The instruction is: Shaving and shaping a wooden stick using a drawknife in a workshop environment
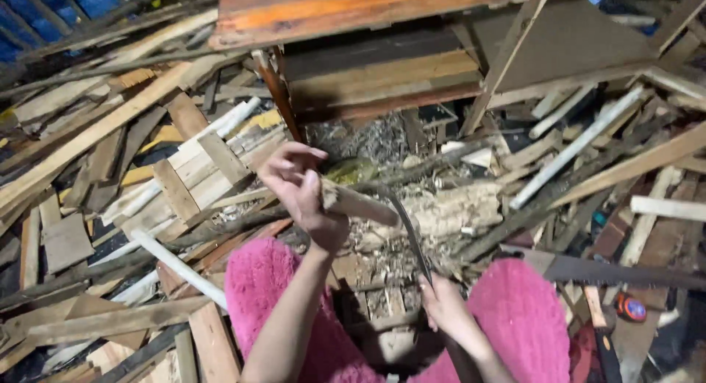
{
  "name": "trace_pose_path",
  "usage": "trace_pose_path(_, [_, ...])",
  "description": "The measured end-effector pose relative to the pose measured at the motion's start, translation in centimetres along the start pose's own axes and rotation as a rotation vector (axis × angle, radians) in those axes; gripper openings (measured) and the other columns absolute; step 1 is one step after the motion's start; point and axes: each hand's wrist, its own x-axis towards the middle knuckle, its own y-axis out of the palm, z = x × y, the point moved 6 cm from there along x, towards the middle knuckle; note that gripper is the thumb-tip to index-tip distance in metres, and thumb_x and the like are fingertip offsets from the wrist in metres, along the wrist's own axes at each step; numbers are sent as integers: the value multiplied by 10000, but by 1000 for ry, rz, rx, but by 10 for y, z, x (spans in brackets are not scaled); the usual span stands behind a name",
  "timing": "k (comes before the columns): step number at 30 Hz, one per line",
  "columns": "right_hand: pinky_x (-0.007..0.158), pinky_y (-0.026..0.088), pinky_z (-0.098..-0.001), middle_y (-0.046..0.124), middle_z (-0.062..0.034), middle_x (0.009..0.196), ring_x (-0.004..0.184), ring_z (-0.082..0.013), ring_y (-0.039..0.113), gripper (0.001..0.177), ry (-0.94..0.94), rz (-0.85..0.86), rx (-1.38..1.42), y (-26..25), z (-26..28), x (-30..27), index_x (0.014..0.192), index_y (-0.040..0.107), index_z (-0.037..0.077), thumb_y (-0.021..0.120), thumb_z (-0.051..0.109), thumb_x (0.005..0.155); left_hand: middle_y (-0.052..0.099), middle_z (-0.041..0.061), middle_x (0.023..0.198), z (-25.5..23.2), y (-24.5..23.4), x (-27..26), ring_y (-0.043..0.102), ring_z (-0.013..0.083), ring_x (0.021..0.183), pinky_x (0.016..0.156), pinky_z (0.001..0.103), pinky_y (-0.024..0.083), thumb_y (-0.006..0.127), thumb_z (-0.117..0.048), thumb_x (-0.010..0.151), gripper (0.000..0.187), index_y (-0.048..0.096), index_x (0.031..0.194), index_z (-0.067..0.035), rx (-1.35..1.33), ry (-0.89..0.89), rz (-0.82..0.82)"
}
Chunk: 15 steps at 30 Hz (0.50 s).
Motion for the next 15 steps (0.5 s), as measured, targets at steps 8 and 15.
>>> trace_pose_path(8, [312,472,-161,691,-97,670,367,-79,525,346,29,-3,-500,19,8,13,1252,581,-58,386,191,1112,567,29,930,32,-29,12,588,102,682,587,237,577,764,-639,836,763,371,1181,-83,41,253,28])
trace_pose_path(15, [293,403,-167,642,-43,672,350,-76,447,241,103,132,-271,19,37,3,1037,639,38,437,153,1098,495,31,880,-2,-15,23,450,76,537,480,192,398,509,-76,1045,196,336,1135,-97,238,174,-72])
